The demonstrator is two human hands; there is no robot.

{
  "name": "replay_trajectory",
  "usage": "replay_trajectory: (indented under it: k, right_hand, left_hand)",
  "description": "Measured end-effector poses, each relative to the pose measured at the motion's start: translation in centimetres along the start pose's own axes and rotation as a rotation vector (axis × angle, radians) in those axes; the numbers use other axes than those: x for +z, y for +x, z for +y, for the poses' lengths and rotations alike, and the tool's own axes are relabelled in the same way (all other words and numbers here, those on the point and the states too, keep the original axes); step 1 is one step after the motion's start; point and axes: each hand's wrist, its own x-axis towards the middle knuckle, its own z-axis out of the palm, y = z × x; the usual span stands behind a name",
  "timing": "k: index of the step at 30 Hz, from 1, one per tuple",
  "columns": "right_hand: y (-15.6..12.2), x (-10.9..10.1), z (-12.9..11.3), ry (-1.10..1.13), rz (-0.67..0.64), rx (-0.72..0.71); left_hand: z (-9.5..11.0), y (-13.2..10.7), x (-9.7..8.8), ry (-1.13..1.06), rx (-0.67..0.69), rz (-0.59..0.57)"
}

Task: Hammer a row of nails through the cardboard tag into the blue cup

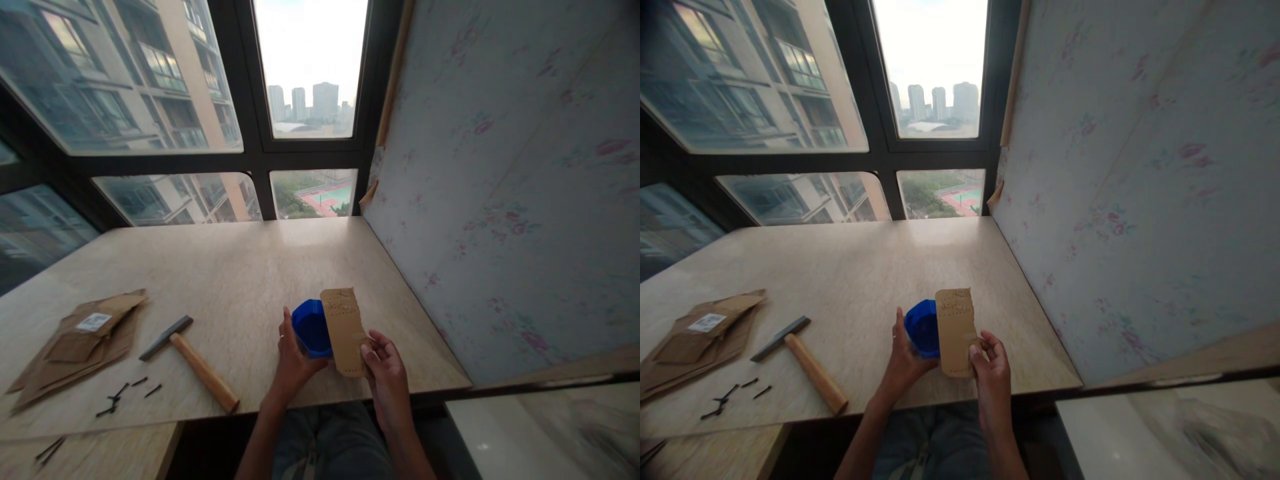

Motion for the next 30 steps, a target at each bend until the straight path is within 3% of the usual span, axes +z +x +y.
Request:
replay_trajectory:
  k: [4,11,16,20,24,27,30]
  right_hand:
    - [0.0,0.1,0.4,-0.002,0.029,-0.015]
    - [-0.2,0.9,-0.1,-0.158,-0.043,-0.087]
    - [-0.2,1.1,-0.7,-0.299,-0.113,-0.146]
    - [0.2,0.8,-0.4,-0.505,-0.141,-0.223]
    - [0.5,1.0,0.1,-0.750,-0.109,-0.416]
    - [0.8,1.4,0.1,-0.870,-0.097,-0.605]
    - [1.6,1.9,-0.8,-1.063,-0.194,-0.794]
  left_hand:
    - [1.7,-2.3,1.6,0.052,-0.101,0.135]
    - [2.8,-5.7,1.6,0.063,-0.046,0.122]
    - [1.3,-3.6,0.4,0.095,0.088,0.093]
    - [-0.5,-1.1,0.3,0.039,0.198,-0.080]
    - [-1.4,-0.5,0.8,-0.087,0.193,-0.174]
    - [-1.5,-0.8,1.0,-0.134,0.172,-0.150]
    - [-1.5,-1.1,1.1,-0.122,0.194,-0.112]
